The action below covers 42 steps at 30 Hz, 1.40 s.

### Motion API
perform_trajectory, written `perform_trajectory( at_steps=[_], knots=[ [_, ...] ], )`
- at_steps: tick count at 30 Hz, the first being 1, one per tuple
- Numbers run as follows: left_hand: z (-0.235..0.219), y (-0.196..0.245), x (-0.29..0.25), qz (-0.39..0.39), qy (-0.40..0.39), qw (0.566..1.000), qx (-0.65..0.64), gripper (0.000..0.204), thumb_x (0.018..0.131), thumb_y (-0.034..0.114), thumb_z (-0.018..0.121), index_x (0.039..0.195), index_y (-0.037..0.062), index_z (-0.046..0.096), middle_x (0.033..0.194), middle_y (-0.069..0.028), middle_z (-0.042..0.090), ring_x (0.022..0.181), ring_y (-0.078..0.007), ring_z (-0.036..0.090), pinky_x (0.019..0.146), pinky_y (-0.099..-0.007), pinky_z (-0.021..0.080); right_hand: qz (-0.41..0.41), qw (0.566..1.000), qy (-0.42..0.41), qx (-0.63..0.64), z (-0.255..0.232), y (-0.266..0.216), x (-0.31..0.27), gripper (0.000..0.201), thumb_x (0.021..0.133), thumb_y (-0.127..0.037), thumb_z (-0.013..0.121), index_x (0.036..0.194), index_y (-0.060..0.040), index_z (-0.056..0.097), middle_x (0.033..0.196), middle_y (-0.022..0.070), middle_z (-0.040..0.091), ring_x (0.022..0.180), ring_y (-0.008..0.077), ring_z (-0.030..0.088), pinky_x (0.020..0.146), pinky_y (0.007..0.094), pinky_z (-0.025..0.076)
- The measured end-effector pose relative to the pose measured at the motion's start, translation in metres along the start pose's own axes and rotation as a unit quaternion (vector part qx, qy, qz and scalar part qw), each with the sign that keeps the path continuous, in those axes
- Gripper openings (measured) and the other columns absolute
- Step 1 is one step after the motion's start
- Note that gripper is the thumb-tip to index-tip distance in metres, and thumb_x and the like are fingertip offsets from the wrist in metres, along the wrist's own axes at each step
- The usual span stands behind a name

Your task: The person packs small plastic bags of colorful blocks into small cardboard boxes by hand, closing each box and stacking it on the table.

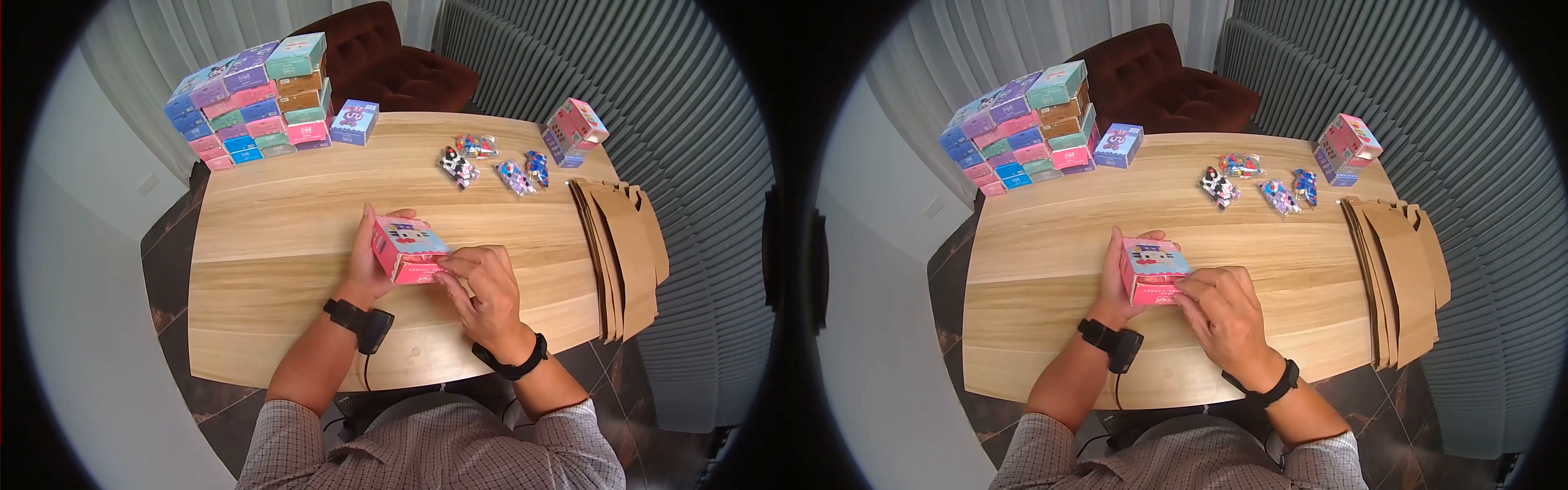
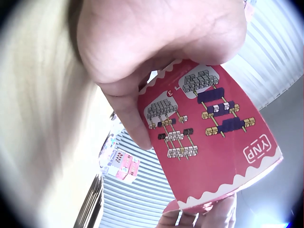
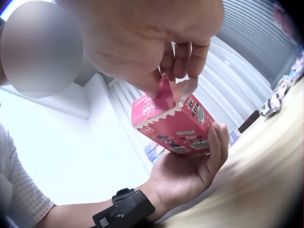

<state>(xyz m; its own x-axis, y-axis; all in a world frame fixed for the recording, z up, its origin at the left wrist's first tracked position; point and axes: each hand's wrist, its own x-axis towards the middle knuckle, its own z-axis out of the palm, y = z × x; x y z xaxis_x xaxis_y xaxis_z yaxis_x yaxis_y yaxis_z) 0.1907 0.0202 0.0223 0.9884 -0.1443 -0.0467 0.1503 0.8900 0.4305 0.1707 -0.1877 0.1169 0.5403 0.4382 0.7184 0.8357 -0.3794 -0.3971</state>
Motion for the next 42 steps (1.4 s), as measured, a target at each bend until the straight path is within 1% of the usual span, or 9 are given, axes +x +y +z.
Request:
perform_trajectory(
  at_steps=[10,16,22,25,31,34,37,40,42],
  knots=[
    [-0.002,-0.005,0.002,-0.005,-0.017,0.999,0.04,0.076,0.109,0.067,0.034,0.132,0.0003,0.061,0.124,-0.0244,0.07,0.114,-0.0371,0.07,0.1,-0.0506,0.059,0.053,0.998,0.008,0.015,0.004,0.006,-0.005,0.028,0.08,-0.001,0.086,0.104,-0.0034,0.072,0.101,0.0104,0.07,0.093,0.0312,0.062,0.079,0.0417,0.051],
    [-0.004,-0.003,0.002,0.0,0.0,1.0,0.015,0.076,0.108,0.068,0.036,0.131,0.0,0.061,0.125,-0.0257,0.069,0.117,-0.038,0.068,0.103,-0.0517,0.058,0.076,0.995,-0.014,0.062,-0.002,0.005,-0.006,0.043,0.082,-0.006,0.086,0.122,-0.0028,0.07,0.118,0.0151,0.069,0.103,0.0349,0.064,0.09,0.0432,0.053],
    [0.0,0.0,0.001,-0.008,0.016,1.0,-0.019,0.076,0.107,0.069,0.039,0.13,0.0002,0.062,0.127,-0.0254,0.068,0.119,-0.0388,0.067,0.105,-0.0538,0.056,0.047,0.995,-0.076,0.042,-0.003,0.007,-0.01,0.064,0.081,-0.004,0.087,0.139,-0.0013,0.063,0.129,0.0167,0.068,0.108,0.035,0.064,0.092,0.0418,0.055],
    [-0.001,0.001,0.0,-0.018,0.014,0.999,-0.043,0.076,0.106,0.069,0.04,0.13,0.0003,0.062,0.127,-0.0251,0.068,0.12,-0.0384,0.067,0.104,-0.0544,0.056,0.107,0.987,-0.048,0.114,0.006,0.011,-0.016,0.067,0.079,-0.002,0.087,0.141,0.0015,0.061,0.135,0.0182,0.066,0.11,0.0359,0.064,0.092,0.04,0.056],
    [0.0,0.002,-0.001,-0.023,0.014,0.998,-0.058,0.076,0.106,0.07,0.041,0.132,0.0012,0.062,0.127,-0.0243,0.068,0.12,-0.038,0.066,0.104,-0.0552,0.055,0.03,0.994,-0.08,0.068,0.013,0.013,-0.005,0.071,0.082,-0.001,0.085,0.147,0.0027,0.055,0.143,0.02,0.063,0.115,0.0355,0.064,0.096,0.0419,0.055],
    [0.0,0.001,-0.001,-0.018,0.028,0.998,-0.055,0.075,0.106,0.069,0.041,0.131,0.0013,0.061,0.127,-0.0241,0.068,0.119,-0.0378,0.067,0.104,-0.0554,0.055,0.037,0.993,-0.082,0.075,0.016,0.013,-0.003,0.072,0.083,-0.002,0.085,0.148,0.0021,0.054,0.145,0.0217,0.06,0.118,0.0351,0.064,0.095,0.0427,0.056],
    [-0.003,0.002,0.001,0.006,0.026,0.998,-0.058,0.074,0.107,0.067,0.043,0.129,-0.0008,0.061,0.125,-0.0243,0.069,0.118,-0.0372,0.067,0.105,-0.0541,0.055,0.081,0.988,-0.032,0.129,0.021,0.013,-0.008,0.067,0.082,-0.003,0.086,0.144,0.0005,0.059,0.148,0.0226,0.057,0.115,0.0365,0.064,0.093,0.042,0.056],
    [0.0,0.001,0.001,0.033,0.042,0.998,-0.03,0.073,0.107,0.066,0.043,0.127,-0.0019,0.061,0.123,-0.0235,0.069,0.116,-0.0359,0.068,0.104,-0.0519,0.055,0.028,0.997,-0.039,0.053,0.017,0.021,-0.014,0.06,0.082,-0.005,0.087,0.138,-0.0009,0.064,0.147,0.0219,0.056,0.113,0.037,0.063,0.089,0.0407,0.057],
    [0.002,0.0,0.002,0.042,0.048,0.998,-0.01,0.072,0.108,0.066,0.043,0.126,-0.0019,0.062,0.122,-0.0227,0.07,0.115,-0.0349,0.069,0.104,-0.0505,0.056,0.023,0.997,-0.062,0.028,0.014,0.019,-0.008,0.056,0.082,-0.007,0.087,0.134,-0.0012,0.066,0.145,0.0211,0.057,0.113,0.0372,0.061,0.089,0.0405,0.057]
  ],
)
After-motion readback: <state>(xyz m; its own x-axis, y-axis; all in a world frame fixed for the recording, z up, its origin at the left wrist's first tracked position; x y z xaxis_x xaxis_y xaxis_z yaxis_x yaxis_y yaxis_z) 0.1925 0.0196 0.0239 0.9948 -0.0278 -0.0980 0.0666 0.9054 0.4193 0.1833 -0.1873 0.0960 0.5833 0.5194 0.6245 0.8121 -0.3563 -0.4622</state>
